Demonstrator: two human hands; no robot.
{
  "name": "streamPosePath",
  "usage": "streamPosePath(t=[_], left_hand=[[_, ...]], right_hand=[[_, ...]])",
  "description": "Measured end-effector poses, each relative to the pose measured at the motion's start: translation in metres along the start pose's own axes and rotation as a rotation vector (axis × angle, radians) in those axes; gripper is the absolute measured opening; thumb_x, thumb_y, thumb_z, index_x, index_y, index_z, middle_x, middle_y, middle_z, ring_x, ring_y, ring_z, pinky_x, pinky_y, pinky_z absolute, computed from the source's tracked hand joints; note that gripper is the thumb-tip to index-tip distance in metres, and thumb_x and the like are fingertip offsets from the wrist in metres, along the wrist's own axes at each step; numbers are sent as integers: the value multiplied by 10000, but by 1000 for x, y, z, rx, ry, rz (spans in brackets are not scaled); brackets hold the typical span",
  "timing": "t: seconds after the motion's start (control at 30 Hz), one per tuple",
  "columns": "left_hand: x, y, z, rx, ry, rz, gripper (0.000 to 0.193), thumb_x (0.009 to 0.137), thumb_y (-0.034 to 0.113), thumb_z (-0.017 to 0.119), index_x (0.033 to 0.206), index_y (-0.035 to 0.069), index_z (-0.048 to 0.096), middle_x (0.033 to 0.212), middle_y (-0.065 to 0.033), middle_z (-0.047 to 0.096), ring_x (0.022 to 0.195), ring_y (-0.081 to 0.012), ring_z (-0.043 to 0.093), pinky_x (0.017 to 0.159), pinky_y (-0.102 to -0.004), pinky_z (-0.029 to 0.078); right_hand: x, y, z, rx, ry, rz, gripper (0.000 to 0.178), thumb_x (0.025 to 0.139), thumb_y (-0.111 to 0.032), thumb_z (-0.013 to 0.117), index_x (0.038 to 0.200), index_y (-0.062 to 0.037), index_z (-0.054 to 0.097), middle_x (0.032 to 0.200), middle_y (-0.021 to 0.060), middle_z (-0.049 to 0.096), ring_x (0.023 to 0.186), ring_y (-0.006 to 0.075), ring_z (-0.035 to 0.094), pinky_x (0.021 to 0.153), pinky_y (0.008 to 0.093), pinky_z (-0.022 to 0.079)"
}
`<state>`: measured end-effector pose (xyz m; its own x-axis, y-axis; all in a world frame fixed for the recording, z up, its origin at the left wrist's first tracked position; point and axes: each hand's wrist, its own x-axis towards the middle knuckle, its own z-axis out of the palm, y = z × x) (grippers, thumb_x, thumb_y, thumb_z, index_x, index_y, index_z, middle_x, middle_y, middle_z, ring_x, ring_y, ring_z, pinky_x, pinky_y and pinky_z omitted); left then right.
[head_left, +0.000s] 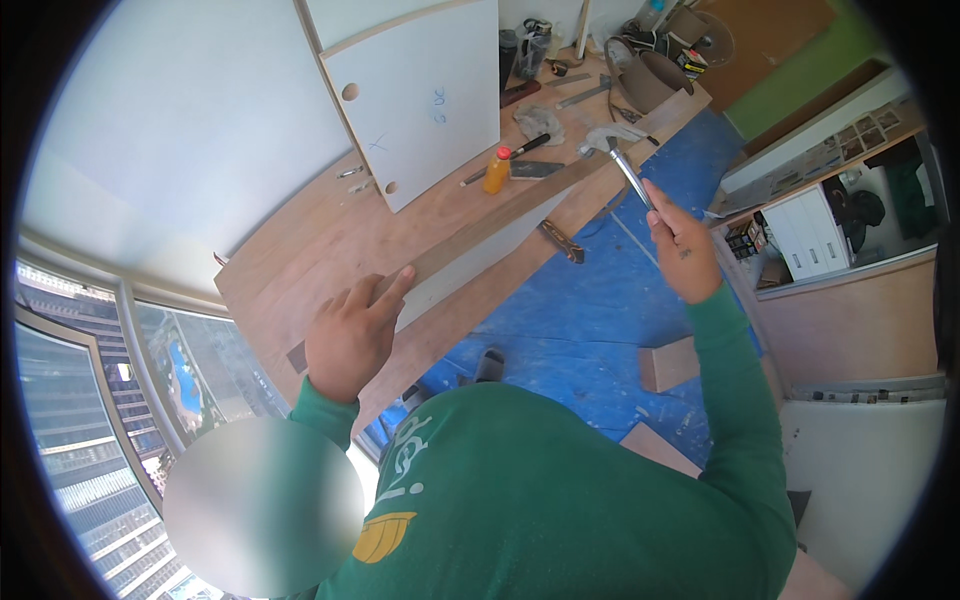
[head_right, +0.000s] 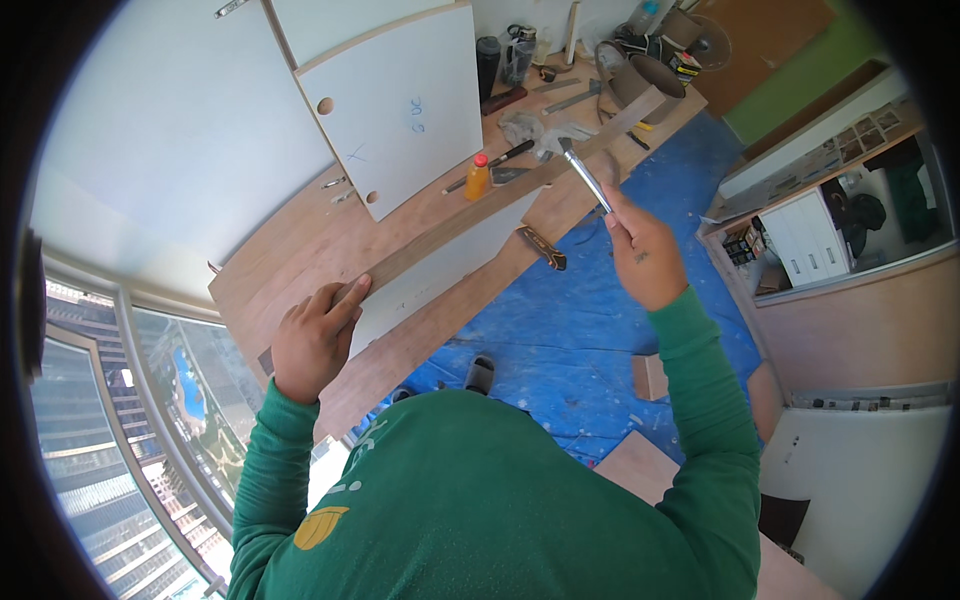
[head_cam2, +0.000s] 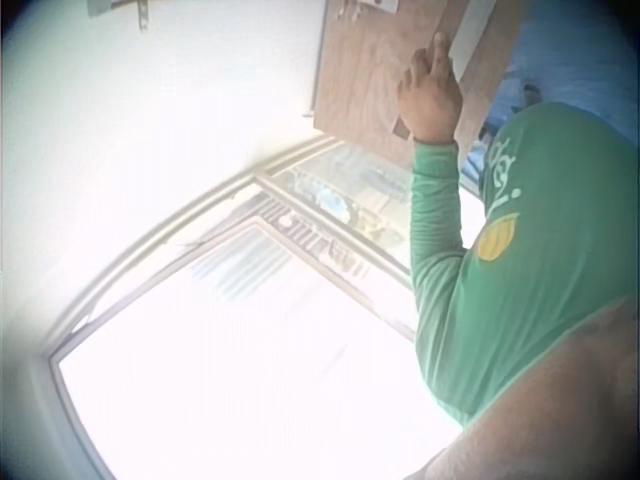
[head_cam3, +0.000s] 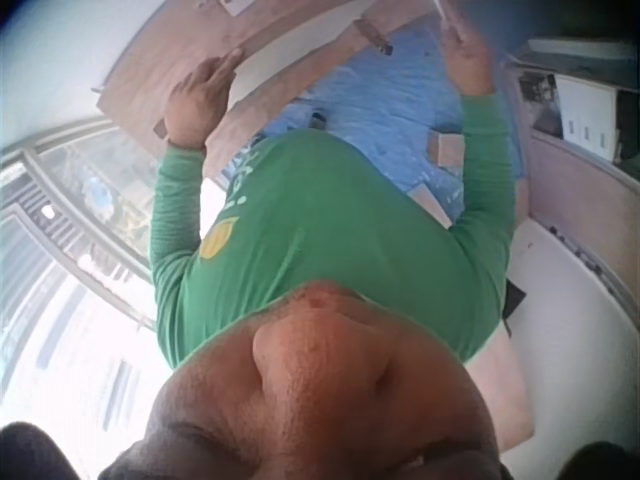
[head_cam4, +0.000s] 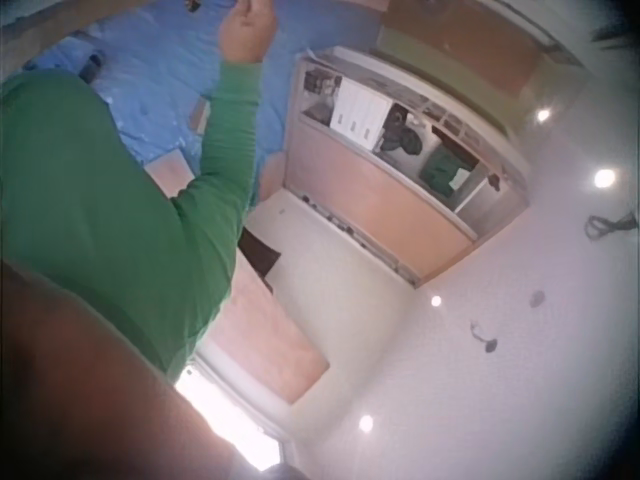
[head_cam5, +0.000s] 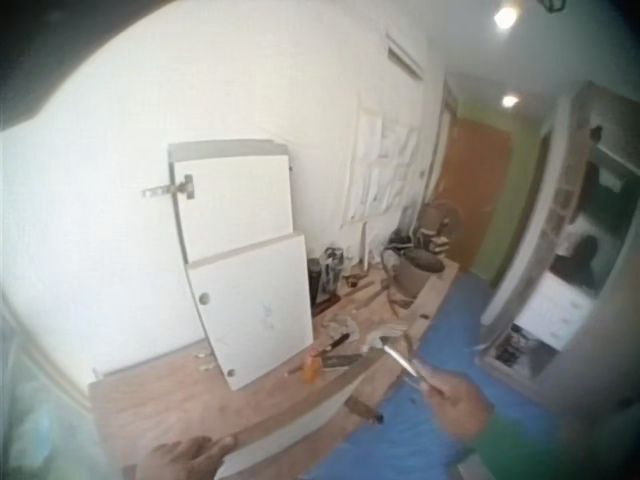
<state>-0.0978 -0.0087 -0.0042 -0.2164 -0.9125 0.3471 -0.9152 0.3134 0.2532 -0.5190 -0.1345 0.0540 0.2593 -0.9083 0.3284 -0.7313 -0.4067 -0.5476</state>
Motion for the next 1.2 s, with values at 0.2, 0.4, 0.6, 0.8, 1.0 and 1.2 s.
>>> streamPosePath(t=[0.2,0.4,0.6,0.8,1.0,1.2], left_hand=[[3,-14,2,21,22,10,509,930,126,675,1416,277,690,863,-48,576,705,-261,616,672,-414,522],[6,-11,1,29,6,7,504,935,139,677,1416,291,693,860,-45,581,717,-255,626,682,-405,528],[4,-10,2,39,23,1,502,934,157,687,1417,294,692,850,-47,577,712,-256,627,680,-405,529],[3,-10,3,45,19,7,486,951,175,689,1422,295,689,854,-47,581,715,-259,628,682,-406,531],[0,-7,2,46,18,-11,475,960,181,691,1421,291,689,863,-46,588,721,-260,627,686,-412,535],[2,-6,1,31,31,-3,468,962,183,687,1417,292,691,859,-48,590,721,-265,625,670,-418,526]], right_hand=[[8,-22,8,-21,-182,442,393,1083,-120,584,1469,-55,616,1252,237,734,1024,250,743,875,345,553],[3,24,25,-119,-33,63,435,1093,-149,570,1522,-77,573,934,70,648,791,157,547,730,309,500],[21,5,18,-54,-46,196,426,1087,-150,585,1505,-69,588,990,113,734,802,198,603,791,345,535],[30,7,16,-208,-161,326,411,1080,-145,590,1488,-106,609,1220,232,747,1038,289,744,907,354,552],[35,-3,15,-185,-127,262,405,1083,-146,577,1479,-67,605,1294,274,704,1204,366,709,999,368,533],[33,3,13,-145,-44,71,412,1086,-152,573,1488,-66,594,1294,287,695,1187,384,708,979,368,541]])
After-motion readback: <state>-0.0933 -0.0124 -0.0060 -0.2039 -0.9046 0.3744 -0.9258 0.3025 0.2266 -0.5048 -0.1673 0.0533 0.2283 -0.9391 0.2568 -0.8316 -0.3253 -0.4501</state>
